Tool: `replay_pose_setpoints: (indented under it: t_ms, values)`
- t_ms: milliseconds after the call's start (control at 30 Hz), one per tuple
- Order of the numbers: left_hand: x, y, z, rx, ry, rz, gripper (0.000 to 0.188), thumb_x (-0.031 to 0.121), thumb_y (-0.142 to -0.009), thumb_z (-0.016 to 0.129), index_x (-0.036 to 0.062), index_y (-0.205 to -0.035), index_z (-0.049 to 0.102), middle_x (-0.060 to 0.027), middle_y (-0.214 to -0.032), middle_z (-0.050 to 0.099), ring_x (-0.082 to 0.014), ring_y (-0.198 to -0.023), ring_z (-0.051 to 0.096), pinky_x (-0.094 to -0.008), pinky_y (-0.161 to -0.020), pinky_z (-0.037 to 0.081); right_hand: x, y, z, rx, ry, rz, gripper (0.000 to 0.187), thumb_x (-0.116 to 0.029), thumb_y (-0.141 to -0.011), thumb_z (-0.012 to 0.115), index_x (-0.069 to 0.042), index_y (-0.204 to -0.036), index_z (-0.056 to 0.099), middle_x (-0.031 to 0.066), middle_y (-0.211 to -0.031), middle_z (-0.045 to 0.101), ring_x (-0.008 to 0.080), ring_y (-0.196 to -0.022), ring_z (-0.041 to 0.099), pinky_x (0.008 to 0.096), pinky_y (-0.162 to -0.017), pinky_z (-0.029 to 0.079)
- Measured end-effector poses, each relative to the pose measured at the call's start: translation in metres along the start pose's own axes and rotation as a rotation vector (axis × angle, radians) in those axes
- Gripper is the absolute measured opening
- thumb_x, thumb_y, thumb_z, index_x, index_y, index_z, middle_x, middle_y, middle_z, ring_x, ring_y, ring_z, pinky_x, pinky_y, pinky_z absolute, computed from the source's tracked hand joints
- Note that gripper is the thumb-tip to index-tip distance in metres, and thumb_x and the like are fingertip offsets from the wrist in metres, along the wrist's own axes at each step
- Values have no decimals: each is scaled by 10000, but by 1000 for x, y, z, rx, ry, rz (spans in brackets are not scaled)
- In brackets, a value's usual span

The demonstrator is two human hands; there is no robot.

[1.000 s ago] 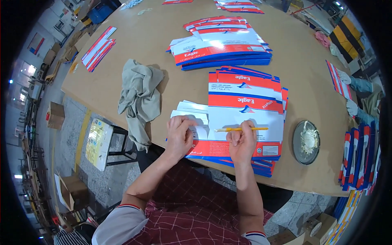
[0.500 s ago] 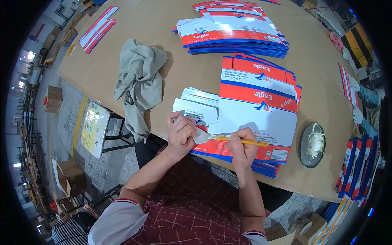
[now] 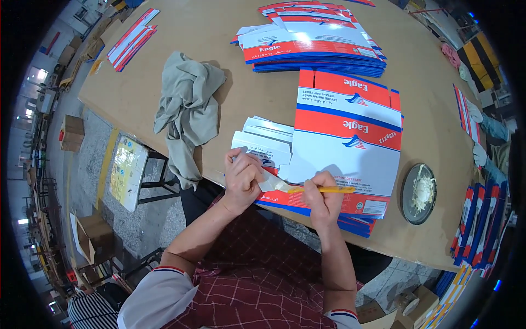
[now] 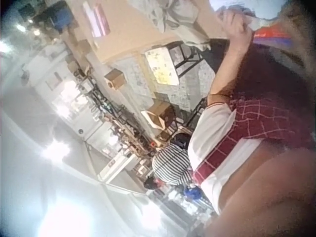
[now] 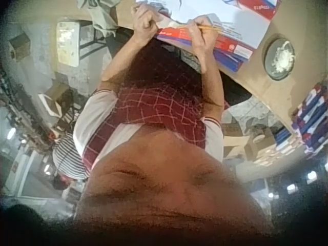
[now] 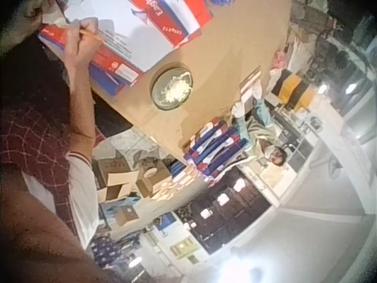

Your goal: The recorder is applying glue with a brush to the flaps of cardboard boxes and stacking them.

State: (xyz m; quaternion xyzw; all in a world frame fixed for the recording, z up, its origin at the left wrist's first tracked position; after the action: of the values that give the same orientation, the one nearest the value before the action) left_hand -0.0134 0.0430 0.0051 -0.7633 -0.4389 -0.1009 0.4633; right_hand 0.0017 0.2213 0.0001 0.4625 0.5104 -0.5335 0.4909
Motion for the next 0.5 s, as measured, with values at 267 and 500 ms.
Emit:
replay_pose_setpoints:
  t_ms: [267, 500]
  values:
    - [-2, 1, 0, 9, 9, -27, 254, -134, -565, 524, 99, -602, 432, -14, -685, 496, -192, -734, 557, -401, -885, 303, -16, 3, 7, 5, 184, -207, 161, -108, -831, 560, -40, -712, 476, 36, -539, 481, 105, -452, 455, 242, -433, 337]
    - [-2, 0, -1, 0, 29, -14, 253, -127, -564, 530, 105, -611, 439, -10, -687, 501, -194, -741, 557, -397, -871, 307, -32, 2, 12, -5, 267, -313, 147, -95, -820, 567, -38, -715, 480, 47, -514, 480, 128, -419, 470, 260, -405, 340]
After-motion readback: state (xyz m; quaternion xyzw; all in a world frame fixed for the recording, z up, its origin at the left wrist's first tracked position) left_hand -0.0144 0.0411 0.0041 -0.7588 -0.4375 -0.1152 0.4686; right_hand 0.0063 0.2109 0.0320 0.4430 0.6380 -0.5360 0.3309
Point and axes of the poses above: each hand's wrist, its own y-axis away from the middle knuckle, its own z-axis out of the palm, x = y × z, the point moved 5 cm from there along -y, towards the middle knuckle
